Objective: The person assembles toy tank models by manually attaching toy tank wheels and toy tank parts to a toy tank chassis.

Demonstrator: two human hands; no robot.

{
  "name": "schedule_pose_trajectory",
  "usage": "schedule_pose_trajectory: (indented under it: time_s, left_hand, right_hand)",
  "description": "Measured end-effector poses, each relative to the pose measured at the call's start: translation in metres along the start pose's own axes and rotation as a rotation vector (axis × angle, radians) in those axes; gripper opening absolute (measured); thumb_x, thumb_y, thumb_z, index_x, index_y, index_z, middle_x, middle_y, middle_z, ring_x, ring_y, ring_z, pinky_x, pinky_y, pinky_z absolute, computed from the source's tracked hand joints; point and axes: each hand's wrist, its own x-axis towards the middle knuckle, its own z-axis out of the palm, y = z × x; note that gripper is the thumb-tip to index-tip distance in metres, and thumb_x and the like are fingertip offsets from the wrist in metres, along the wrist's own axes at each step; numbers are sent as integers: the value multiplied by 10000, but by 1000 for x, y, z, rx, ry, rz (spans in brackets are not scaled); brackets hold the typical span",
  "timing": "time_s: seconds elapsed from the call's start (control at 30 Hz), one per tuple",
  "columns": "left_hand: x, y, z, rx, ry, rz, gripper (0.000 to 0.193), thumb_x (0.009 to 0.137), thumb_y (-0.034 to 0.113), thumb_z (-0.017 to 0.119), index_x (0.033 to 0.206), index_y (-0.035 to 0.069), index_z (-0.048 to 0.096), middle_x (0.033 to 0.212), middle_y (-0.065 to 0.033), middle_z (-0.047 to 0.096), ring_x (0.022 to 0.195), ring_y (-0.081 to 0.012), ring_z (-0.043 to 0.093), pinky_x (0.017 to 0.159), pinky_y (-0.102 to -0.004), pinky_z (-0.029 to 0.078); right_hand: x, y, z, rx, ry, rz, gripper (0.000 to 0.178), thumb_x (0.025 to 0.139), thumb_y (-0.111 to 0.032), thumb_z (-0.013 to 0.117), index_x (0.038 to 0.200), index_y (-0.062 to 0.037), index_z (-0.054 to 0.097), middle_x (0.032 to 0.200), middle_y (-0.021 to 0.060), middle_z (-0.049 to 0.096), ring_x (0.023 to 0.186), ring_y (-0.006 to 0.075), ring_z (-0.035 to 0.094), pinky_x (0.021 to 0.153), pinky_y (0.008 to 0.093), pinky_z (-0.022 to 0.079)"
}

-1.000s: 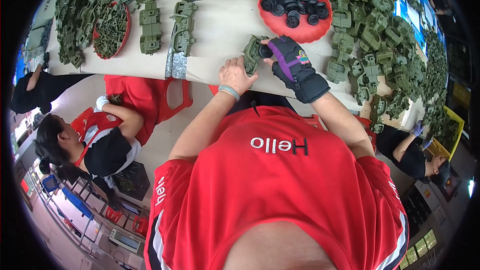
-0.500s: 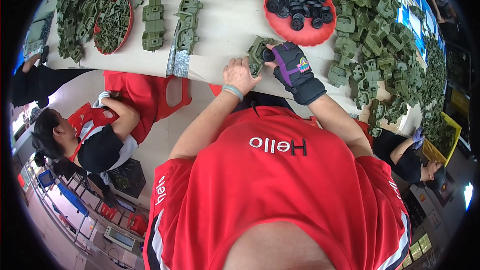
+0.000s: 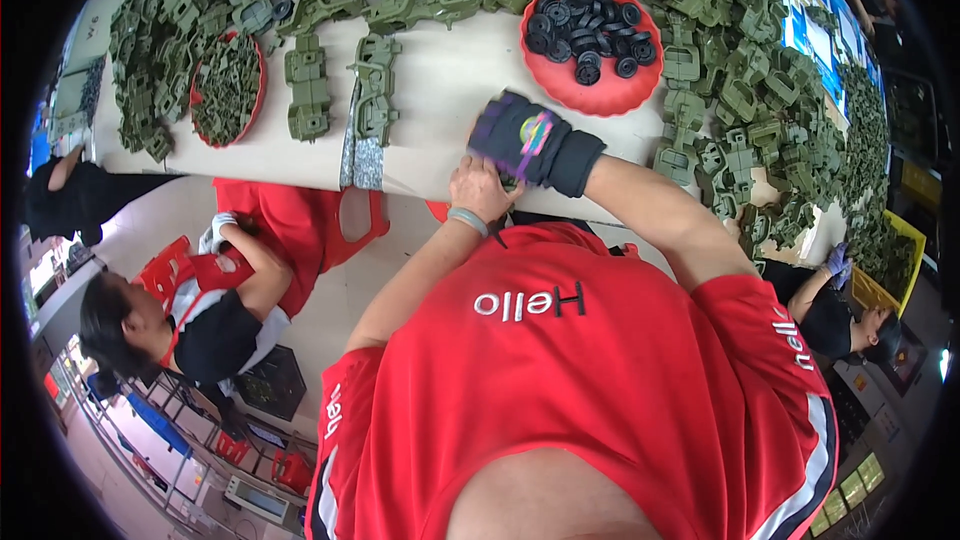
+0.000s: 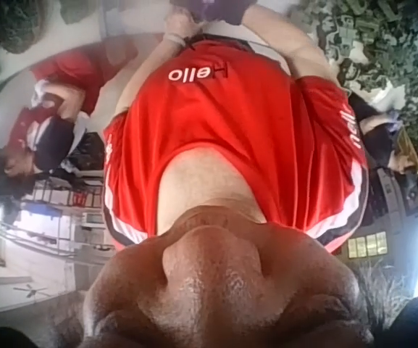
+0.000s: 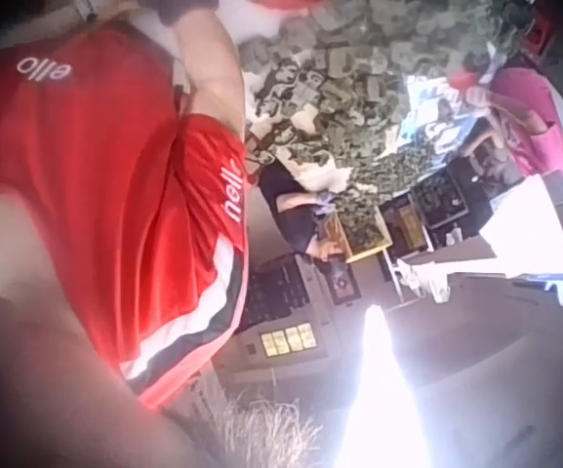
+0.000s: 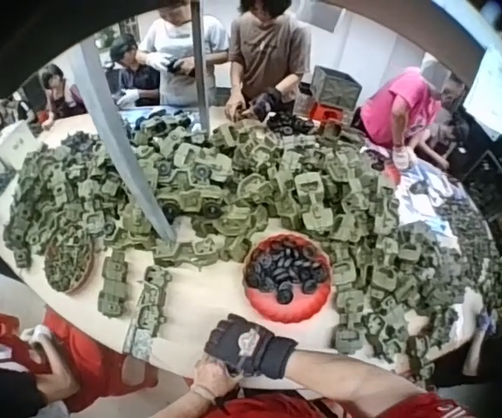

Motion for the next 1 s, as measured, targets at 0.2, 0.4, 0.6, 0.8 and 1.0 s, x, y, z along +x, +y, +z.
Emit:
schedule_pose_trajectory:
  time_s: [0.2, 0.4, 0.6, 0.8, 1.0]
  left_hand:
    - [4, -3, -5, -56, -64, -16, 706, 695, 527, 823, 1134, 2, 651, 997, -149, 671, 1002, -322, 641, 813, -461, 500]
    - [2, -9, 4, -129, -18, -7, 648, 711, 500, 818, 1086, -7, 667, 997, -171, 686, 1002, -353, 653, 838, -476, 541]
    - [6, -11, 8, -154, -9, 43, 639, 710, 493, 834, 1050, -24, 674, 1016, -182, 701, 1006, -365, 664, 836, -481, 559]
    - [5, -7, 2, -135, -78, -38, 721, 707, 476, 835, 1185, -22, 627, 1098, -169, 673, 1051, -343, 641, 854, -476, 551]
    - [4, 13, -13, -193, -159, -226, 764, 715, 454, 858, 1245, -26, 588, 1136, -180, 665, 1058, -357, 633, 908, -464, 529]
  right_hand:
    - [5, 11, 14, 21, 27, 93, 274, 790, -274, 645, 1027, -145, 687, 1025, 72, 674, 983, 264, 664, 889, 463, 516]
    - [11, 14, 14, 84, -54, 212, 293, 792, -256, 652, 1046, -114, 689, 1027, 90, 688, 944, 287, 658, 828, 451, 511]
    - [10, 18, 13, 137, -124, 94, 290, 795, -253, 650, 1042, -103, 683, 1021, 97, 686, 952, 305, 655, 832, 442, 511]
    - [8, 8, 14, 81, -68, 467, 253, 804, -236, 651, 1029, -122, 681, 1021, 110, 681, 993, 321, 660, 870, 468, 508]
    - [-3, 9, 21, 178, 134, 361, 226, 807, -219, 662, 1000, -102, 668, 977, 117, 671, 958, 329, 654, 851, 475, 505]
